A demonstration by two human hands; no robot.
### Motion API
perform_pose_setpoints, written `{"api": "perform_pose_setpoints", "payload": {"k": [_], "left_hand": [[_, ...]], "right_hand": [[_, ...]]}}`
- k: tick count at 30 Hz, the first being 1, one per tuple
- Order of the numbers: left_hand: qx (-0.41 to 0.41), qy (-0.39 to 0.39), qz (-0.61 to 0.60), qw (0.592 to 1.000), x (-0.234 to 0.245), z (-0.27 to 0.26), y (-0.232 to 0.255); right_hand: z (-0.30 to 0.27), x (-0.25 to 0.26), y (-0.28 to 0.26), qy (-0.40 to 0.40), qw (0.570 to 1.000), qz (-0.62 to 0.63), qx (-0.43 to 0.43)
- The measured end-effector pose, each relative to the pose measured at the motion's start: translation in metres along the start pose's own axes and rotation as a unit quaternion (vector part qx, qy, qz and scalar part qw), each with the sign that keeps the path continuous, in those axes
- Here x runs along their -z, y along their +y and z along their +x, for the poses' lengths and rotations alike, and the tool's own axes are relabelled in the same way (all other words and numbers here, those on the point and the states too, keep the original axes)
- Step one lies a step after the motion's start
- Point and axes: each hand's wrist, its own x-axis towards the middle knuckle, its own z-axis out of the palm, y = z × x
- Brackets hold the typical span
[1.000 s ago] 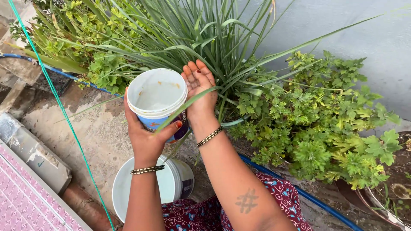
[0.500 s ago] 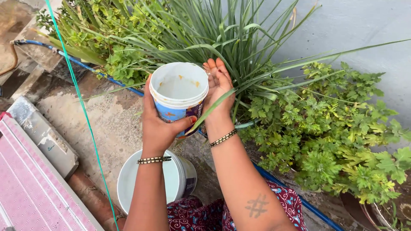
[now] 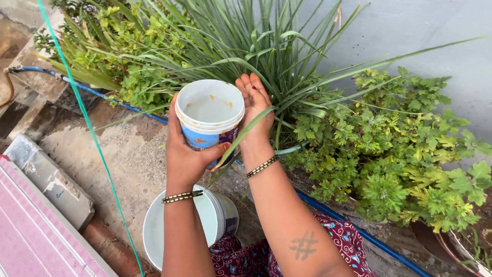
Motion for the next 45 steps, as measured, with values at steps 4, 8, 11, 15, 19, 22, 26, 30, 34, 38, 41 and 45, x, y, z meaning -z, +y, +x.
{"api": "perform_pose_setpoints", "payload": {"k": [4, 8, 11, 15, 19, 22, 26, 30, 34, 38, 41, 45], "left_hand": [[-0.040, -0.016, -0.004, 0.999, -0.002, 0.001, -0.004], [-0.031, -0.014, 0.005, 0.999, -0.002, 0.003, 0.000], [-0.042, -0.015, 0.028, 0.999, -0.005, 0.003, 0.003], [-0.046, -0.011, -0.013, 0.999, -0.008, 0.004, -0.001], [-0.060, 0.017, -0.009, 0.998, -0.014, 0.004, -0.001], [-0.042, 0.037, -0.046, 0.997, -0.016, 0.006, 0.002], [-0.057, 0.062, 0.026, 0.996, -0.011, 0.014, -0.005], [-0.074, 0.083, 0.129, 0.985, -0.005, 0.022, -0.017], [-0.084, 0.083, 0.102, 0.988, -0.007, 0.028, -0.028], [-0.088, 0.080, 0.109, 0.987, -0.013, 0.031, -0.031], [-0.098, 0.072, 0.103, 0.987, -0.018, 0.032, -0.027], [-0.117, 0.063, 0.077, 0.988, -0.027, 0.034, -0.023]], "right_hand": [[-0.009, -0.010, -0.009, 0.013, 1.000, -0.002, 0.001], [-0.010, -0.015, -0.009, 0.008, 1.000, 0.018, -0.002], [-0.013, -0.018, -0.015, 0.002, 1.000, 0.027, -0.006], [-0.011, -0.019, -0.019, -0.008, 0.999, 0.024, -0.020], [0.000, -0.025, -0.035, -0.018, 0.998, -0.011, -0.053], [0.001, -0.036, -0.062, -0.041, 0.988, -0.074, -0.128], [0.001, -0.049, -0.105, -0.119, 0.941, -0.227, -0.223], [0.003, -0.058, -0.141, -0.159, 0.910, -0.296, -0.244], [0.011, -0.050, -0.156, -0.171, 0.892, -0.344, -0.239], [0.012, -0.047, -0.159, -0.173, 0.886, -0.371, -0.219], [0.014, -0.043, -0.157, -0.166, 0.888, -0.376, -0.208], [0.019, -0.034, -0.153, -0.164, 0.894, -0.363, -0.203]]}}
